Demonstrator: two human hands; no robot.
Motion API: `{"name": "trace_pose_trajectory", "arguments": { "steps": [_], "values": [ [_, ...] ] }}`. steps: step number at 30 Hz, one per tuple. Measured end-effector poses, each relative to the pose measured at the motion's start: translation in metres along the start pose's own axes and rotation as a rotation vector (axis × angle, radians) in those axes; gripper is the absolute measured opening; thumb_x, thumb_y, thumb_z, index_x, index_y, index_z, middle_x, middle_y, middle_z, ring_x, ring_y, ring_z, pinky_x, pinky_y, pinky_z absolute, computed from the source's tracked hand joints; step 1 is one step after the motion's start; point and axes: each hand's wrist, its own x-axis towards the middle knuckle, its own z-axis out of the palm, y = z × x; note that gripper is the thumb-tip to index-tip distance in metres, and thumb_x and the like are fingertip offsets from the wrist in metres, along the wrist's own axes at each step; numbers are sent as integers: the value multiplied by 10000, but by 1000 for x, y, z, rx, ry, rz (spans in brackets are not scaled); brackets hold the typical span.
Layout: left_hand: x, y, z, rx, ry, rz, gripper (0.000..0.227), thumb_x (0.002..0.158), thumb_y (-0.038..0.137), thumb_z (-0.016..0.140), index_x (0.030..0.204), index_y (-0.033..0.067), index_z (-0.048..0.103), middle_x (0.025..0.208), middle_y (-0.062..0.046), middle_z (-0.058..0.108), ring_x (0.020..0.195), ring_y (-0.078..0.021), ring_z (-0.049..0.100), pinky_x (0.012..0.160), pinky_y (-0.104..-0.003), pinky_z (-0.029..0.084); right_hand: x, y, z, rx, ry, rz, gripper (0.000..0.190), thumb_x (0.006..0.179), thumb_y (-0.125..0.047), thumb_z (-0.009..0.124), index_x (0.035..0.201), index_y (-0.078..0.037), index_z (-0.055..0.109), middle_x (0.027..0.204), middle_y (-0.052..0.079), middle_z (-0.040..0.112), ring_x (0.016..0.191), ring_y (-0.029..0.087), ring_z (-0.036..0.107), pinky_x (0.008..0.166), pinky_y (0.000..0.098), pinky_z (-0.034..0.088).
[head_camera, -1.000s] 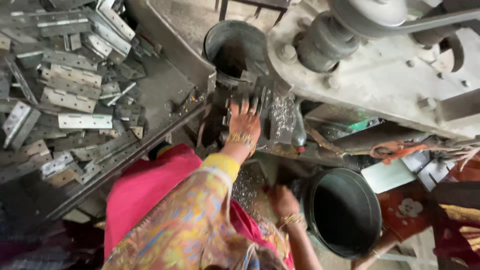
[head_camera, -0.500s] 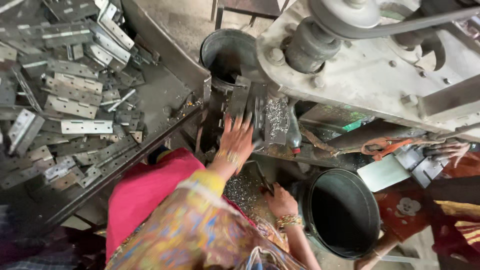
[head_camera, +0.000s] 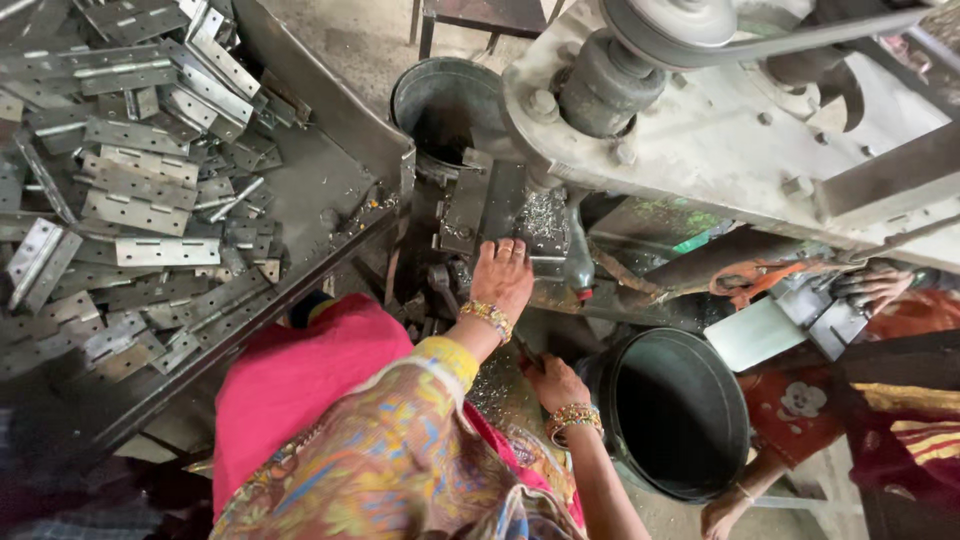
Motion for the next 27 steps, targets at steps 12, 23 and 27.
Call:
{"name": "trace_pose_trajectory", "arguments": {
  "steps": [12,23,27],
  "values": [
    [8,-9,7,66,-49,-140,306,998,211,525,1189,103,738,1267,-62,650,1217,-258,515,963,-457,377,-13,-20,-15,-73,-26,19,563,890,-615,592,1121,-112,697,1074,226,730,1056,416,693,878,527,543],
    [-1,-25,11,103,-271,-109,422,1020,246,453,1312,52,687,1564,-139,464,1513,-317,307,1228,-641,74,5,-13,-30,-313,-8,-90,565,934,-587,568,1212,-95,578,1106,205,725,1021,410,699,844,525,548],
    [5,-27,10,70,-125,-191,472,948,232,448,1343,67,646,1572,-93,432,1491,-287,311,1210,-607,66,-4,8,40,-188,88,-11,467,957,-570,565,1101,-131,633,1006,194,738,948,396,706,780,518,547]
  ]
}}
